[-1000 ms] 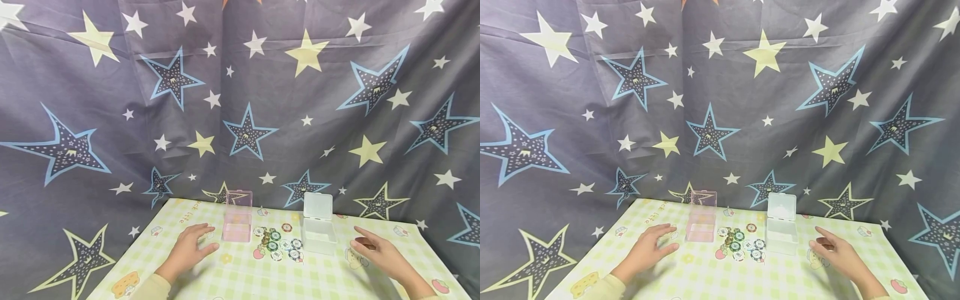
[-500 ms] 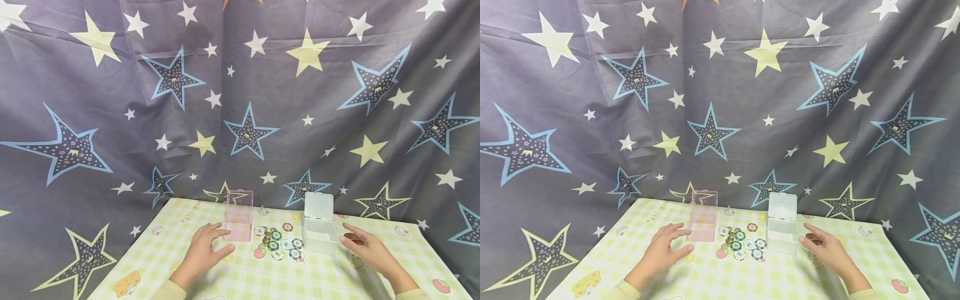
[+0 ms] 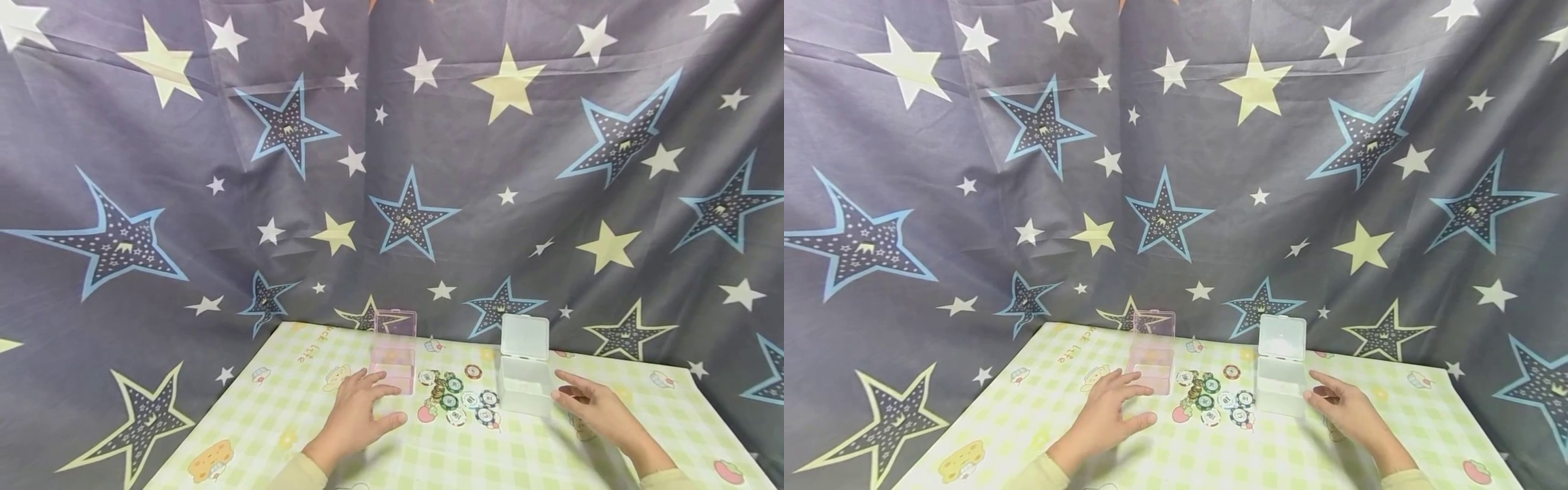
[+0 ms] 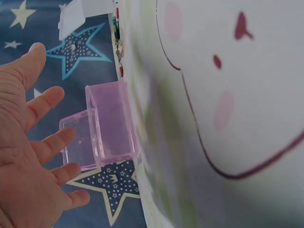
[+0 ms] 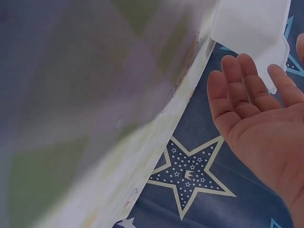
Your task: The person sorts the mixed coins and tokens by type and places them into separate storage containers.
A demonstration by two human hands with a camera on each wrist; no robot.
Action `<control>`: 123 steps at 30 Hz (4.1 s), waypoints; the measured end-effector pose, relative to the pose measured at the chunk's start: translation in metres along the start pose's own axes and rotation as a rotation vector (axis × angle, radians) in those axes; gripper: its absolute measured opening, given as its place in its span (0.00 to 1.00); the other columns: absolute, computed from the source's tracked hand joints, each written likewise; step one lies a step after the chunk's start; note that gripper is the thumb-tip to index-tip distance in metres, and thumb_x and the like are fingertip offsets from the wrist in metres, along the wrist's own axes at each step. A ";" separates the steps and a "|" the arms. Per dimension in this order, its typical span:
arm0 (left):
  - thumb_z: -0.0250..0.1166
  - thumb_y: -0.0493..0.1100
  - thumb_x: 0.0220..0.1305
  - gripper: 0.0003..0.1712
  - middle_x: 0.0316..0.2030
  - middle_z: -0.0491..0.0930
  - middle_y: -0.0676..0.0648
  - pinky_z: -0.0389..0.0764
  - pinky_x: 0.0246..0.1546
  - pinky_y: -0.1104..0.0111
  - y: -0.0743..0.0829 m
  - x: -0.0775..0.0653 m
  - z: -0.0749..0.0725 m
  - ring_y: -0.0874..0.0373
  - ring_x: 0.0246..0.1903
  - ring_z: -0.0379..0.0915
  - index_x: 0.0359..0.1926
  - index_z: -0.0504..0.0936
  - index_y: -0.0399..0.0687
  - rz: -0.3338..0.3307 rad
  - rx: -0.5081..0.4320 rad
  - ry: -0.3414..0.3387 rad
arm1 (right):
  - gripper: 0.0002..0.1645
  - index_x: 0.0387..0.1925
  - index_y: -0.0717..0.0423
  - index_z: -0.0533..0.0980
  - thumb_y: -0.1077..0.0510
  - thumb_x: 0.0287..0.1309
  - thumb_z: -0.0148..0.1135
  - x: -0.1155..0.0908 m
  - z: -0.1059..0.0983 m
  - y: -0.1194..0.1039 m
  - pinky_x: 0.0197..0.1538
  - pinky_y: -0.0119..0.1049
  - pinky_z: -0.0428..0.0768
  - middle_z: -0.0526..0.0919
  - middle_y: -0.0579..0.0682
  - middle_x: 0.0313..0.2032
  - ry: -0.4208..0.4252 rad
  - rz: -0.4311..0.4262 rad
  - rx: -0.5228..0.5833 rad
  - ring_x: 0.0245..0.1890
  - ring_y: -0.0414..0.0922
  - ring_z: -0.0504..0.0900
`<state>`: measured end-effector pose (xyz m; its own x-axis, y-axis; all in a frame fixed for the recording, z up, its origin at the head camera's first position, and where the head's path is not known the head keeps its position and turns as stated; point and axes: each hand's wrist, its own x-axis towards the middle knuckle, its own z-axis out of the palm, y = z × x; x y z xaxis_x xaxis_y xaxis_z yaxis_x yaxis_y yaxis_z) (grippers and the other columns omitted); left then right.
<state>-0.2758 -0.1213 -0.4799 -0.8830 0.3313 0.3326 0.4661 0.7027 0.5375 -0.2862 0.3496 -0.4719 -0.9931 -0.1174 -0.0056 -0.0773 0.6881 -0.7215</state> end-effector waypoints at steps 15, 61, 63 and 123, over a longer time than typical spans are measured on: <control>0.75 0.63 0.64 0.26 0.71 0.77 0.35 0.51 0.72 0.22 0.007 0.008 0.009 0.23 0.75 0.60 0.58 0.89 0.57 0.031 0.088 -0.062 | 0.43 0.81 0.59 0.63 0.40 0.78 0.60 0.007 0.002 0.001 0.60 0.54 0.83 0.81 0.66 0.67 -0.014 0.034 0.022 0.62 0.58 0.84; 0.77 0.60 0.63 0.31 0.38 0.89 0.52 0.80 0.56 0.58 0.033 0.050 0.064 0.55 0.47 0.76 0.62 0.87 0.52 0.000 -0.002 -0.151 | 0.41 0.79 0.61 0.65 0.46 0.76 0.64 0.011 0.013 0.002 0.36 0.36 0.78 0.89 0.63 0.55 0.013 0.050 0.051 0.35 0.45 0.83; 0.78 0.59 0.62 0.32 0.47 0.90 0.50 0.81 0.60 0.53 0.034 0.052 0.067 0.50 0.52 0.79 0.63 0.87 0.52 -0.031 -0.014 -0.154 | 0.41 0.80 0.61 0.64 0.46 0.76 0.64 0.010 0.013 0.002 0.31 0.37 0.76 0.89 0.63 0.54 0.000 0.062 0.087 0.28 0.45 0.78; 0.78 0.59 0.59 0.22 0.53 0.91 0.54 0.86 0.49 0.56 0.023 0.084 0.095 0.51 0.53 0.87 0.53 0.90 0.60 -0.078 0.145 -0.233 | 0.42 0.81 0.59 0.62 0.46 0.76 0.64 0.009 0.013 0.001 0.24 0.36 0.73 0.83 0.56 0.39 -0.035 0.116 0.217 0.20 0.40 0.67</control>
<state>-0.3450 -0.0174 -0.5132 -0.9127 0.3966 0.0989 0.3983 0.8088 0.4326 -0.2941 0.3399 -0.4820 -0.9902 -0.0735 -0.1186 0.0621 0.5286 -0.8466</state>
